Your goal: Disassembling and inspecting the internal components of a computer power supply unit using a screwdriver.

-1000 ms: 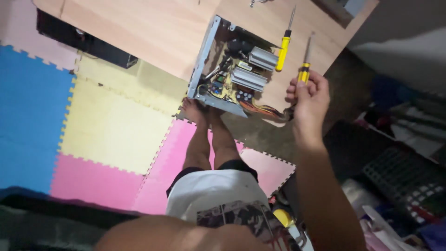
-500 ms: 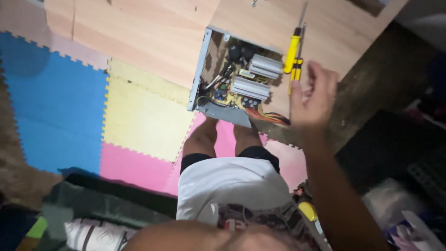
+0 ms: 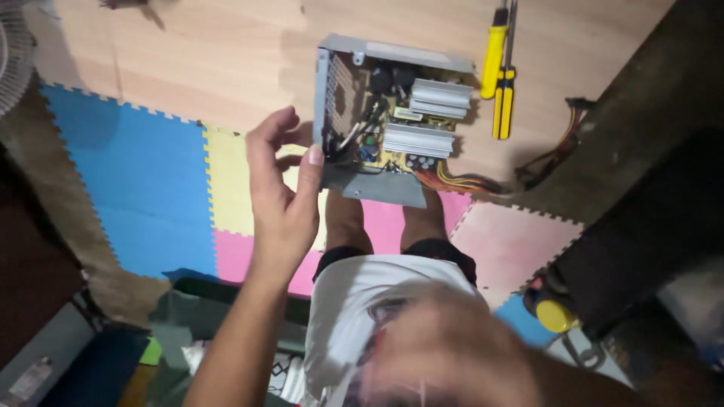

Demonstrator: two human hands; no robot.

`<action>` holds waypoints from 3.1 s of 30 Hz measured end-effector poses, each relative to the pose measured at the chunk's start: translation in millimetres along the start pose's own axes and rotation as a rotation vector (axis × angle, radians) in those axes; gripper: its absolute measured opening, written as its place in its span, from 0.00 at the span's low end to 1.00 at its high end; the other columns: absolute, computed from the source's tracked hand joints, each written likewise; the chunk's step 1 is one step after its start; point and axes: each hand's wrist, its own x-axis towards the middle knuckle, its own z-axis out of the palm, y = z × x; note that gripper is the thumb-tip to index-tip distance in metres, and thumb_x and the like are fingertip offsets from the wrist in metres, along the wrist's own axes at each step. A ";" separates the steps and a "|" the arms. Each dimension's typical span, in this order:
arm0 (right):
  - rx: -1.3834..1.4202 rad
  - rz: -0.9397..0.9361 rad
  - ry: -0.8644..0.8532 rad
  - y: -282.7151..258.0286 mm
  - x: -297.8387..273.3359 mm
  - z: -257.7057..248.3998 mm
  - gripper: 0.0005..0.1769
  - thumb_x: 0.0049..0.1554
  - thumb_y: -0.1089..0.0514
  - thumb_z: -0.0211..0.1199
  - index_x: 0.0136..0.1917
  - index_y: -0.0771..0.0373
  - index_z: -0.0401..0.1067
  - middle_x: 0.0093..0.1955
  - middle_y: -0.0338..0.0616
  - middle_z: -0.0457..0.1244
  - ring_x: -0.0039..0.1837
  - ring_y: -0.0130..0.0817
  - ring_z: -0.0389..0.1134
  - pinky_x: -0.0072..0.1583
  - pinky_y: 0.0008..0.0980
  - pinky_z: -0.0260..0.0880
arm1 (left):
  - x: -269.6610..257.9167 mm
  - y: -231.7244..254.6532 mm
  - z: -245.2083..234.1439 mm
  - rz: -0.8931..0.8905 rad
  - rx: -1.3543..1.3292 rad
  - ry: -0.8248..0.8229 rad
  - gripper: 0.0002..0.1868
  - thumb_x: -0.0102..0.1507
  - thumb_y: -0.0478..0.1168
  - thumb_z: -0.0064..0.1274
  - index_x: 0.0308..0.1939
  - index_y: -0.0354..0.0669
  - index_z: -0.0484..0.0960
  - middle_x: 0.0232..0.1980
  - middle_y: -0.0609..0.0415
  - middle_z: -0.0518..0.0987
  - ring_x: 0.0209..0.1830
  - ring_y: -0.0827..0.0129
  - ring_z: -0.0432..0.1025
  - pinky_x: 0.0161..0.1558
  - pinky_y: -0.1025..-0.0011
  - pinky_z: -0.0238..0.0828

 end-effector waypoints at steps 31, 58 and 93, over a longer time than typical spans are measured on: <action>-0.299 0.136 -0.007 40.7 80.4 51.6 0.27 0.58 0.59 0.62 0.67 0.71 0.64 0.70 0.60 0.60 0.69 0.57 0.62 0.68 0.47 0.63 | -16.6 -33.7 -14.7 -0.314 -0.335 -0.333 0.31 0.69 0.33 0.53 0.75 0.33 0.62 0.71 0.43 0.69 0.72 0.61 0.67 0.71 0.63 0.69; -0.407 0.485 0.332 79.9 56.2 4.7 0.36 0.55 0.56 0.78 0.67 0.70 0.60 0.58 0.53 0.61 0.52 0.41 0.68 0.51 0.37 0.71 | 8.4 -18.1 -9.9 -0.226 0.029 -0.384 0.16 0.63 0.36 0.58 0.51 0.30 0.79 0.53 0.46 0.75 0.49 0.63 0.80 0.50 0.70 0.83; 0.455 0.821 0.000 116.8 46.1 -50.9 0.41 0.46 0.72 0.69 0.71 0.63 0.58 0.53 0.44 0.62 0.55 0.32 0.67 0.56 0.34 0.72 | 5.2 -50.8 -26.8 -0.582 -0.704 -0.670 0.34 0.61 0.43 0.61 0.68 0.34 0.71 0.54 0.52 0.81 0.52 0.69 0.75 0.55 0.63 0.77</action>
